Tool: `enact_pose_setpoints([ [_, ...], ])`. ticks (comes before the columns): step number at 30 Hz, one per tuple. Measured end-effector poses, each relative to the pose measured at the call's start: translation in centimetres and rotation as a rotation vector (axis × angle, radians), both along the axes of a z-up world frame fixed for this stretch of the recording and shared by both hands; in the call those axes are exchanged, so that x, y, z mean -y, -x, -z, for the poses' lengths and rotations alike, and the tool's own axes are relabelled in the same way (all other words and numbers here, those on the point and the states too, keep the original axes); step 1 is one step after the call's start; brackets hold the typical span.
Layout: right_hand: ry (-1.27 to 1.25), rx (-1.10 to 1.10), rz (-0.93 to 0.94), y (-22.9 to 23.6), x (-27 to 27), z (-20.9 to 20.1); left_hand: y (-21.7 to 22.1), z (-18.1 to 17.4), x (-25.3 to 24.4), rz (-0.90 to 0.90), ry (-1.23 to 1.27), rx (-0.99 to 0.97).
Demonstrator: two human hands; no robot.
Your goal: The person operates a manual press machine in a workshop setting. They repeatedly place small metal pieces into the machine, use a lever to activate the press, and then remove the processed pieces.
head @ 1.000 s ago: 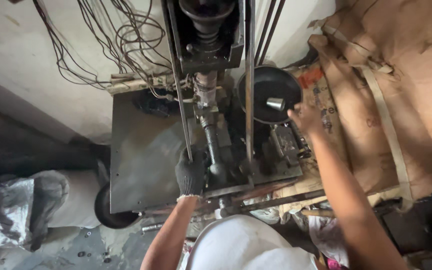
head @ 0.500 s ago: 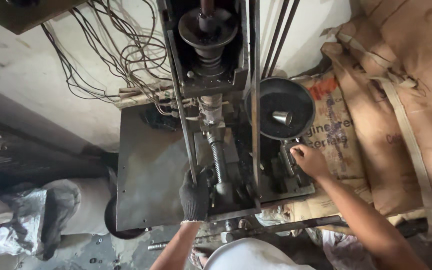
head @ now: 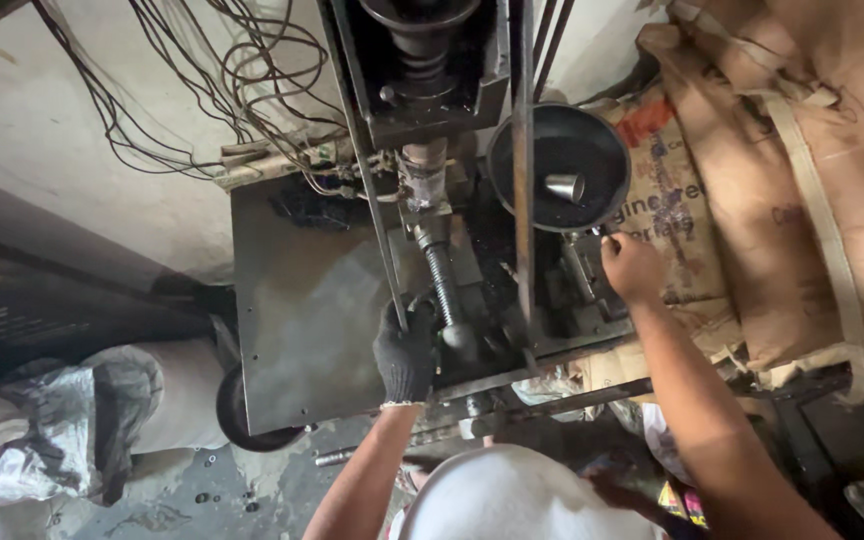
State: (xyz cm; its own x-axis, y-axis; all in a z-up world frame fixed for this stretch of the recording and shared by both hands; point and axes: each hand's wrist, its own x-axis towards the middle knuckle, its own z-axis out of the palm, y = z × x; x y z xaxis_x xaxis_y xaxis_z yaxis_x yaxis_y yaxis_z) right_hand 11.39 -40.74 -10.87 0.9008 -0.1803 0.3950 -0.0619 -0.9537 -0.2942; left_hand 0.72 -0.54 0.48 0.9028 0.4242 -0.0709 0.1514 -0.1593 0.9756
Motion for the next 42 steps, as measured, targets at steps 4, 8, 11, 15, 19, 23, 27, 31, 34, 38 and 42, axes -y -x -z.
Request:
enact_pose_setpoints([
  [4,0.059,0.048,0.046,-0.4,0.3,0.0,-0.3,0.1,0.1,-0.010,-0.061,-0.111],
  [8,0.094,0.074,0.106,0.6,0.2,0.2,-0.1,0.4,0.1,-0.021,-0.089,-0.125],
  [11,0.005,0.120,0.041,0.7,0.1,0.0,-0.1,0.3,0.2,-0.021,-0.011,-0.112],
  [15,0.025,0.128,0.030,0.5,-0.1,-0.5,0.1,0.0,-0.1,0.034,0.010,-0.067],
  [19,0.049,0.111,-0.006,0.5,0.0,-1.3,0.0,-0.1,-0.2,0.063,-0.019,-0.020],
  [23,0.025,0.119,-0.019,0.4,0.1,-1.4,0.1,0.1,-0.2,0.074,-0.028,0.069],
  [27,0.143,-0.184,0.007,-1.3,1.6,-1.7,0.0,0.0,-0.2,0.087,-0.015,0.049],
  [31,-0.052,-0.596,-0.081,-0.2,5.0,-1.0,0.1,0.0,-0.5,0.087,-0.056,0.031],
  [34,-0.264,-0.802,-0.106,3.9,7.2,0.0,0.0,-0.2,-0.5,0.079,-0.075,0.052],
  [38,-0.575,-0.745,-0.039,7.5,6.7,0.5,0.5,0.9,-1.3,0.190,-0.131,-0.149],
  [42,-0.222,-0.687,-0.104,7.8,4.2,-2.2,5.3,4.9,-5.2,0.397,0.147,0.090],
])
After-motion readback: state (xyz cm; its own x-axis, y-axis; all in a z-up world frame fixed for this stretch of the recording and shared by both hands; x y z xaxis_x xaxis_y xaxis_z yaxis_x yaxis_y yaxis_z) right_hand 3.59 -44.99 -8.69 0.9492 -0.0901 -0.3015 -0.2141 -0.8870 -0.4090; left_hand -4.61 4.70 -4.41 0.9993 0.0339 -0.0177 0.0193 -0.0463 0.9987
